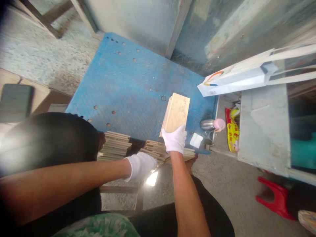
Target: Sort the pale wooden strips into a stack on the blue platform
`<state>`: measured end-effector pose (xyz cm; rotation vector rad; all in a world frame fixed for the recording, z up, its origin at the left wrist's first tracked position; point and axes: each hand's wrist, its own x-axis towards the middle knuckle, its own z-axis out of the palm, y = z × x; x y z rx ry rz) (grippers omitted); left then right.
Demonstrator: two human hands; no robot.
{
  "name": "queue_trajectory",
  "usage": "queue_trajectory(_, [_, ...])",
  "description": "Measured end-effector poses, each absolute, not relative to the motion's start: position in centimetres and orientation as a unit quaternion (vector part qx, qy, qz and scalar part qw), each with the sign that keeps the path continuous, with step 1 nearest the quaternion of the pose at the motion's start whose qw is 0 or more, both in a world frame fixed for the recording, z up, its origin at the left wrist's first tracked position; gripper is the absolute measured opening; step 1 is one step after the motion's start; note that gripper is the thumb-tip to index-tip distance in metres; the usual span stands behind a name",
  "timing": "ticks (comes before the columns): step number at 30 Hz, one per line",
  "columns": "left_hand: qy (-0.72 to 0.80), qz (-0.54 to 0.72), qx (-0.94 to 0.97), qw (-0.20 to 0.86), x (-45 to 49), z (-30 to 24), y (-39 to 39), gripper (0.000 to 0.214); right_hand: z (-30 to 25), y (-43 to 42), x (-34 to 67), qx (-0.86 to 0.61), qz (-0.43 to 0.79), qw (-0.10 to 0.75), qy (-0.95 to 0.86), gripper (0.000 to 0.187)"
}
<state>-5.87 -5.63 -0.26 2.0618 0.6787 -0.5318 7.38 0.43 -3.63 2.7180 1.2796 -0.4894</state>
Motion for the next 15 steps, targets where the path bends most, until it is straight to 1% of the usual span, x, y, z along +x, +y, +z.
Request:
queue_trajectory(5, [0.342,-0.169,0.788,0.483,-5.8,1.0,-3.7,0.029,-2.6,0.6,7.8,0.887,-0.162,0.059,0.429,0.107])
queue_trajectory(11, [0.416,-0.073,0.733,0.533,-5.4,-0.1,-1.2,0.030,0.3,-1.4,8.2,0.878,-0.143,0.063,0.453,0.095])
queue_trajectory(13, [0.441,-0.035,0.685,0.579,-5.2,-0.4,-0.6,0.031,1.7,-3.0,8.0,0.878,-0.148,0.074,0.449,0.093])
queue_trajectory(15, [0.449,-0.014,0.636,0.628,-4.9,-0.7,-0.3,0.035,2.9,-5.2,7.5,0.880,-0.156,0.086,0.440,0.096])
